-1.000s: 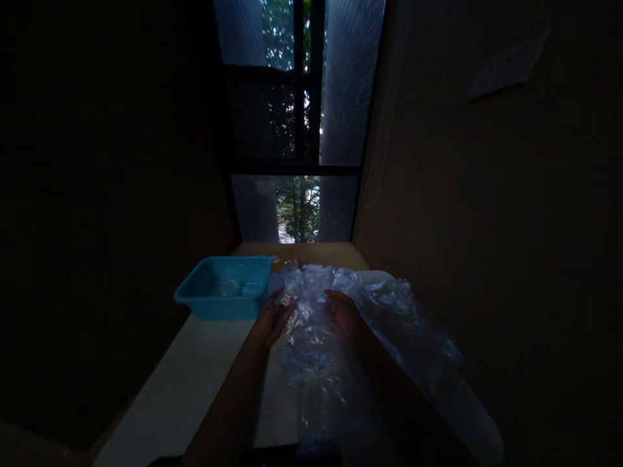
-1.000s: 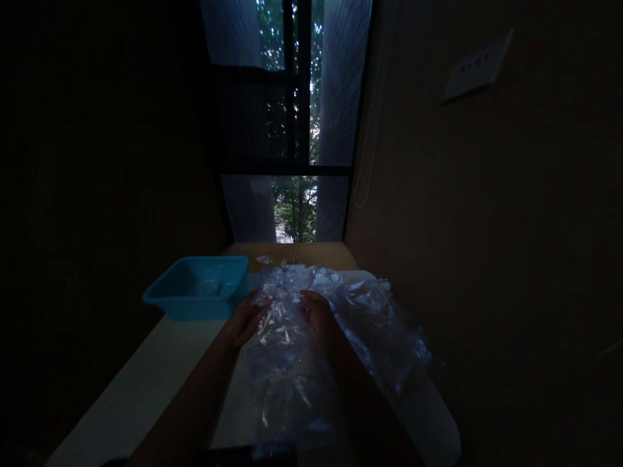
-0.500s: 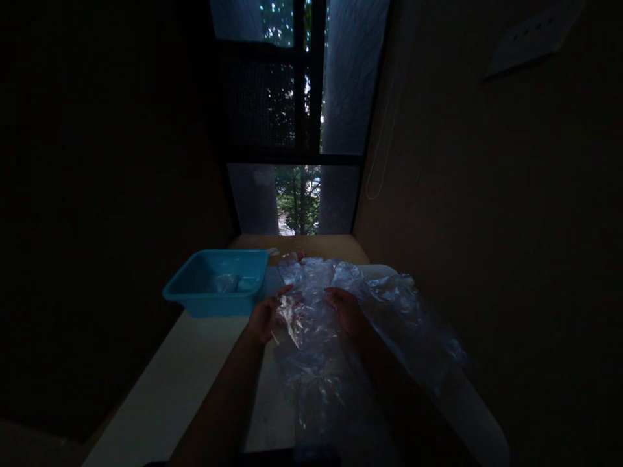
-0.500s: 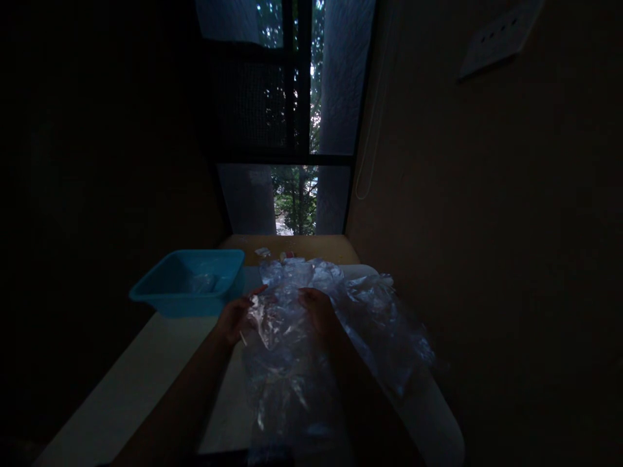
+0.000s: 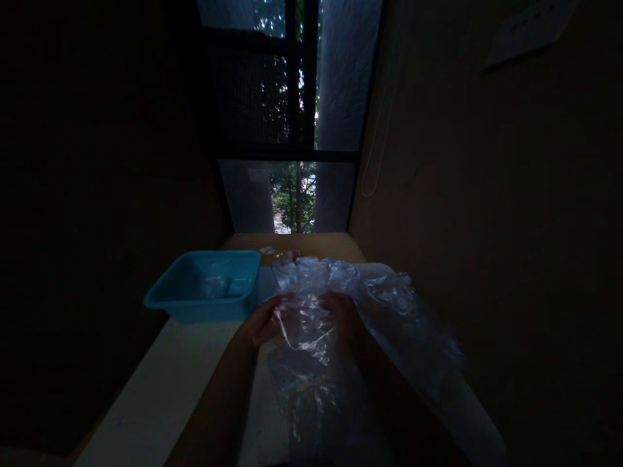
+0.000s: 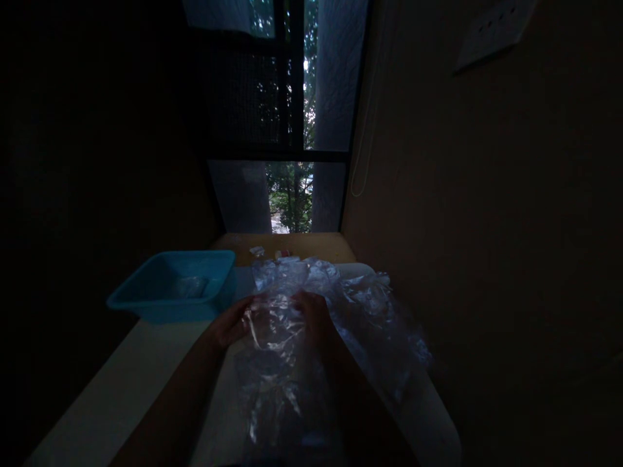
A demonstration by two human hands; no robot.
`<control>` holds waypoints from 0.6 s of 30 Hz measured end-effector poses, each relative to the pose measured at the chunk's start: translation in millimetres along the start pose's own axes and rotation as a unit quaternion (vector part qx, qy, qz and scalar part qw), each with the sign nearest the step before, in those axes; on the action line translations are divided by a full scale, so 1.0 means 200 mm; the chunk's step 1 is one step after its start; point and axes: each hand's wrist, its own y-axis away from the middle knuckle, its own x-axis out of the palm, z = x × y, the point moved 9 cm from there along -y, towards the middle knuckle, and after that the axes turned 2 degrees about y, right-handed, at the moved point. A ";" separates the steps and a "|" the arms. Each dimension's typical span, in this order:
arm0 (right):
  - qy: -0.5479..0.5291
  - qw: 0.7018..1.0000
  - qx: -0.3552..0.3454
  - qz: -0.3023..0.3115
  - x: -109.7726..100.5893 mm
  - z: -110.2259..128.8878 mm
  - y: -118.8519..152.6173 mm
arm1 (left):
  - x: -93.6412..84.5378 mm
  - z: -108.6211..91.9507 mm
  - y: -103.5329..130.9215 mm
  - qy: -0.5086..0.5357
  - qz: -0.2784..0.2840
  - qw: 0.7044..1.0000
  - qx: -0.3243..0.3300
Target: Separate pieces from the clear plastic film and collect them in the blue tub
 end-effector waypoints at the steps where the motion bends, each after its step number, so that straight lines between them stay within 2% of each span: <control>1: -0.010 1.000 0.018 -0.010 -0.01 -0.01 0.00 | 0.00 0.00 0.00 -0.003 0.007 1.000 -0.001; 4: -0.060 0.996 0.065 -0.023 -0.01 -0.05 0.01 | 0.03 0.00 0.01 -0.012 0.042 0.999 -0.008; 7: -0.079 0.995 0.069 -0.004 0.02 -0.05 -0.01 | 0.06 -0.01 0.04 -0.016 0.071 0.997 0.000; 14: 0.022 0.999 0.016 0.035 0.05 0.01 -0.01 | 0.04 -0.02 0.04 -0.057 0.007 0.998 0.031; 18: 0.047 0.999 0.015 -0.016 0.01 0.00 -0.01 | 0.03 -0.01 0.04 -0.059 -0.012 0.998 0.022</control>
